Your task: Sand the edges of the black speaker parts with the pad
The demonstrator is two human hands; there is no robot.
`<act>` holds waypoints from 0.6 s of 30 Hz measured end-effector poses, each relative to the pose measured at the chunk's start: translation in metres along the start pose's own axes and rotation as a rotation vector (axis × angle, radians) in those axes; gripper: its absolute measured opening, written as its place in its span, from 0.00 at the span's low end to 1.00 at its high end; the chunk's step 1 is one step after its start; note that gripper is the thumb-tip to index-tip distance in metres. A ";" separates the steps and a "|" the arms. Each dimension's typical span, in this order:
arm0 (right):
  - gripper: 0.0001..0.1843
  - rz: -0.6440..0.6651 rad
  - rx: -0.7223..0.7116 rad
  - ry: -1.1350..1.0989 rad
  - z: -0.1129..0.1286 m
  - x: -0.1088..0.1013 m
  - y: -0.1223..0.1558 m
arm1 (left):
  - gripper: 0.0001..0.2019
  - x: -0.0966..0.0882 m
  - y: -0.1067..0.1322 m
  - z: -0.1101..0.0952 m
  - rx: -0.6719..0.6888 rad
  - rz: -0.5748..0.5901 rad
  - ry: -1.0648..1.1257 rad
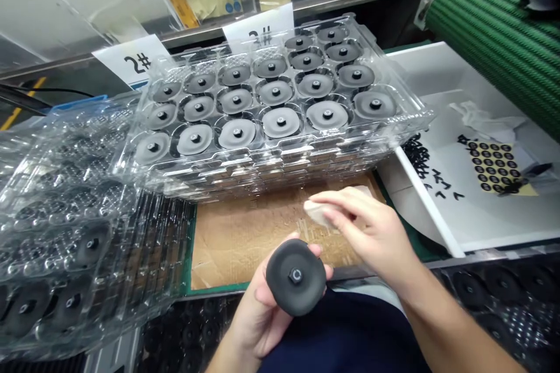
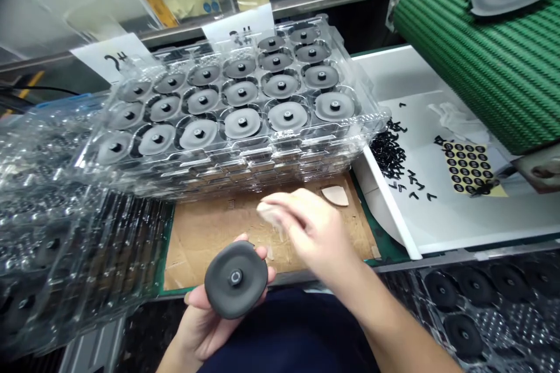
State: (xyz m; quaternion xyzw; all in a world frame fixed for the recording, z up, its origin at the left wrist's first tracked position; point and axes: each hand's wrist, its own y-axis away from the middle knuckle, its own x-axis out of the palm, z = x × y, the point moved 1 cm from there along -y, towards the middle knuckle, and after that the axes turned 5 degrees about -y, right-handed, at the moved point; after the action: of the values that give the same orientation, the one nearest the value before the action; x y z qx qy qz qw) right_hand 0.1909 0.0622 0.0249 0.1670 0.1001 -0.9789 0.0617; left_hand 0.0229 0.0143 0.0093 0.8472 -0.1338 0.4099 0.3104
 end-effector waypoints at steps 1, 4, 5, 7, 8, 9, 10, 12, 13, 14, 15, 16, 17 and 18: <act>0.11 -0.024 0.133 0.011 -0.012 0.000 0.004 | 0.27 -0.001 0.002 -0.001 -0.001 0.012 0.042; 0.14 0.078 0.338 -0.007 -0.041 0.013 0.027 | 0.26 -0.007 0.004 -0.001 0.007 0.025 0.087; 0.14 0.121 0.353 -0.019 -0.048 0.020 0.037 | 0.27 -0.009 0.005 -0.001 0.012 0.023 0.093; 0.14 0.176 0.381 -0.028 -0.058 0.031 0.054 | 0.27 -0.012 0.004 -0.001 0.023 0.019 0.102; 0.14 0.190 0.398 -0.028 -0.061 0.035 0.060 | 0.27 -0.013 0.004 -0.001 0.028 0.016 0.107; 0.14 0.193 0.412 -0.024 -0.063 0.037 0.064 | 0.27 -0.013 0.003 -0.002 0.031 0.015 0.111; 0.14 0.185 0.422 -0.017 -0.062 0.036 0.064 | 0.27 -0.013 0.003 -0.003 0.033 0.018 0.110; 0.15 0.149 0.429 -0.004 -0.053 0.029 0.059 | 0.26 -0.013 0.004 -0.005 0.030 0.032 0.095; 0.14 0.114 0.419 0.003 -0.043 0.024 0.054 | 0.26 -0.012 0.004 -0.005 0.026 0.043 0.088; 0.13 0.059 0.385 0.015 -0.031 0.019 0.048 | 0.27 -0.012 0.005 -0.005 0.021 0.050 0.079; 0.12 0.006 0.313 0.027 -0.017 0.015 0.041 | 0.28 -0.012 0.005 -0.005 0.016 0.044 0.067; 0.11 -0.032 0.196 0.045 -0.001 0.013 0.034 | 0.29 -0.013 0.006 -0.004 0.015 0.026 0.052; 0.11 -0.045 0.040 0.067 0.014 0.013 0.028 | 0.30 -0.014 0.006 -0.003 0.016 -0.001 0.037; 0.11 -0.023 -0.142 0.087 0.028 0.015 0.023 | 0.30 -0.015 0.006 -0.001 0.021 -0.032 0.022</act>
State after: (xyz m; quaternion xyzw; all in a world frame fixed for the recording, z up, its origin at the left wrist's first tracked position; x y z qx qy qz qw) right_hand 0.1713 0.0329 0.0418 0.2036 0.1735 -0.9618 0.0577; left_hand 0.0098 0.0100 0.0011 0.8479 -0.1126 0.4155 0.3096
